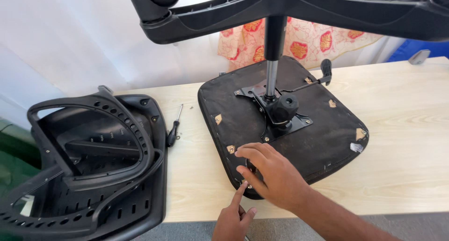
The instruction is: The person uses a screwdriver to remove screws from the underside of an office chair seat, detaching the seat from the gas lift and base. The seat is lifted away, leaving the base and lift on the table.
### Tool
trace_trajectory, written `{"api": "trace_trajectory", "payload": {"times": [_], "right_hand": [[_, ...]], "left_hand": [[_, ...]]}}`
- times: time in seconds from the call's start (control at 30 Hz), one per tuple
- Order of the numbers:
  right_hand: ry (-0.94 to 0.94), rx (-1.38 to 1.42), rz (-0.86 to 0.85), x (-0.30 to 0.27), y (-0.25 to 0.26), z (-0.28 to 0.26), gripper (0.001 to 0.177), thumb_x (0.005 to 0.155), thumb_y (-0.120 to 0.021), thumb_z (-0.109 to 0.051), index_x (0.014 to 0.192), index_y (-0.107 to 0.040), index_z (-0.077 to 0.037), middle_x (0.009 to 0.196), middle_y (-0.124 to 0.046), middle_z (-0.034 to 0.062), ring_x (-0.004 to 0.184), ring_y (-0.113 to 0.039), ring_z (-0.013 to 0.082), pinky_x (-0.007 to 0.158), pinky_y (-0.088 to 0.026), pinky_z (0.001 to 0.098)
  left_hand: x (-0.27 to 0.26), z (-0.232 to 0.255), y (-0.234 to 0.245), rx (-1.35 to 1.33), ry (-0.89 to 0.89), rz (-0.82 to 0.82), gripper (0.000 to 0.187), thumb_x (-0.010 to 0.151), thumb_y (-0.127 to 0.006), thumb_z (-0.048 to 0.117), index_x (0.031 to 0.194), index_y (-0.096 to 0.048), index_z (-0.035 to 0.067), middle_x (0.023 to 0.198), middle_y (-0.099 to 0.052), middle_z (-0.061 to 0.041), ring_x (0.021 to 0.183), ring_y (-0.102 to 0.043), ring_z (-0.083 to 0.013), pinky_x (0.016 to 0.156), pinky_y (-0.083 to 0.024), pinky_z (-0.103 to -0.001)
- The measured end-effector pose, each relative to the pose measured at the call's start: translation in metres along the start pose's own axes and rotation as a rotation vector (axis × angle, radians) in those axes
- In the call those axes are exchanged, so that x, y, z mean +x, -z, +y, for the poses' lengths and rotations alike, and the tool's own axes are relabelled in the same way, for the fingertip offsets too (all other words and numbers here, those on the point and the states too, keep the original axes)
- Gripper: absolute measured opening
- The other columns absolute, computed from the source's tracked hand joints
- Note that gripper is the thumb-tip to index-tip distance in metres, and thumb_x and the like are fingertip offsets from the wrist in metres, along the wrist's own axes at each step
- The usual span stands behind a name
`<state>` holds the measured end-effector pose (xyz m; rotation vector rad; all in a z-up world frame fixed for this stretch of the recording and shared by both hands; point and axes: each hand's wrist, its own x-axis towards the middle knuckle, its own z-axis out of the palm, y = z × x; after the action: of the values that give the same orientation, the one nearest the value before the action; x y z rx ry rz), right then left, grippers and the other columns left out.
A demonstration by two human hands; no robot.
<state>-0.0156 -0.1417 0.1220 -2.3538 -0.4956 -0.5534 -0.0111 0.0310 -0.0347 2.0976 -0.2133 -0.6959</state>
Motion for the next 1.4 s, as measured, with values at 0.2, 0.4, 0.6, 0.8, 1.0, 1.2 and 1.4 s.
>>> {"api": "trace_trajectory", "payload": {"times": [0.2, 0.4, 0.6, 0.8, 1.0, 1.2, 1.4], "right_hand": [[-0.190, 0.264, -0.166, 0.005, 0.001, 0.003, 0.041, 0.093, -0.065, -0.014, 0.131, -0.050, -0.011, 0.144, -0.059, 0.0075, 0.099, -0.074, 0.0257, 0.080, -0.060, 0.0353], [0.125, 0.120, 0.008, -0.003, -0.003, 0.004, 0.036, 0.092, -0.064, -0.005, 0.126, -0.053, -0.007, 0.131, -0.063, 0.0149, 0.111, -0.068, 0.0358, 0.088, -0.055, 0.0424], [-0.207, 0.167, -0.124, -0.001, 0.001, 0.009, 0.038, 0.092, -0.070, -0.019, 0.125, -0.055, -0.009, 0.134, -0.064, 0.0082, 0.087, -0.077, 0.0206, 0.074, -0.061, 0.0341], [-0.097, 0.370, -0.056, -0.003, 0.009, 0.019, 0.045, 0.099, -0.057, -0.005, 0.143, -0.046, -0.004, 0.125, -0.062, 0.0120, 0.092, -0.071, 0.0234, 0.081, -0.057, 0.0380], [-0.124, 0.045, -0.086, -0.004, 0.009, 0.022, 0.038, 0.094, -0.074, -0.022, 0.122, -0.052, -0.012, 0.139, -0.062, 0.0070, 0.085, -0.074, 0.0237, 0.072, -0.058, 0.0365], [-0.096, 0.342, -0.106, 0.001, 0.007, 0.020, 0.041, 0.095, -0.059, -0.007, 0.135, -0.047, -0.004, 0.149, -0.052, 0.0144, 0.100, -0.075, 0.0252, 0.079, -0.061, 0.0348], [0.077, 0.123, -0.026, 0.007, 0.007, 0.018, 0.036, 0.095, -0.064, -0.009, 0.131, -0.056, -0.005, 0.134, -0.061, 0.0145, 0.110, -0.070, 0.0314, 0.088, -0.057, 0.0400]], "left_hand": [[-0.018, 0.018, -0.006, 0.020, 0.052, 0.053, 0.089, 0.089, -0.071, 0.025, 0.163, -0.023, 0.040, 0.061, -0.061, -0.009, 0.061, -0.065, -0.0258, 0.073, -0.052, -0.038], [-0.027, 0.027, -0.006, 0.069, 0.082, 0.054, 0.089, 0.090, -0.071, 0.023, 0.163, -0.021, 0.036, 0.064, -0.062, -0.009, 0.065, -0.065, -0.0277, 0.072, -0.052, -0.041], [-0.023, 0.021, -0.008, 0.044, -0.011, 0.116, 0.084, 0.089, -0.070, 0.021, 0.161, -0.029, 0.035, 0.062, -0.062, -0.010, 0.063, -0.067, -0.0279, 0.070, -0.053, -0.039], [-0.015, 0.010, -0.004, 0.157, -0.018, 0.098, 0.089, 0.088, -0.070, 0.019, 0.161, -0.025, 0.040, 0.065, -0.065, -0.010, 0.064, -0.069, -0.0266, 0.069, -0.053, -0.038], [-0.010, 0.006, -0.009, 0.095, 0.030, 0.060, 0.093, 0.088, -0.071, 0.015, 0.162, -0.020, 0.039, 0.064, -0.064, -0.011, 0.065, -0.070, -0.0271, 0.072, -0.054, -0.037], [-0.010, 0.003, -0.010, 0.098, -0.012, 0.088, 0.093, 0.087, -0.071, 0.013, 0.162, -0.021, 0.039, 0.064, -0.064, -0.011, 0.064, -0.070, -0.0270, 0.071, -0.054, -0.038], [-0.010, 0.003, -0.010, 0.092, -0.019, 0.068, 0.095, 0.087, -0.070, 0.013, 0.163, -0.019, 0.038, 0.065, -0.065, -0.011, 0.065, -0.069, -0.0258, 0.071, -0.054, -0.037]]}}
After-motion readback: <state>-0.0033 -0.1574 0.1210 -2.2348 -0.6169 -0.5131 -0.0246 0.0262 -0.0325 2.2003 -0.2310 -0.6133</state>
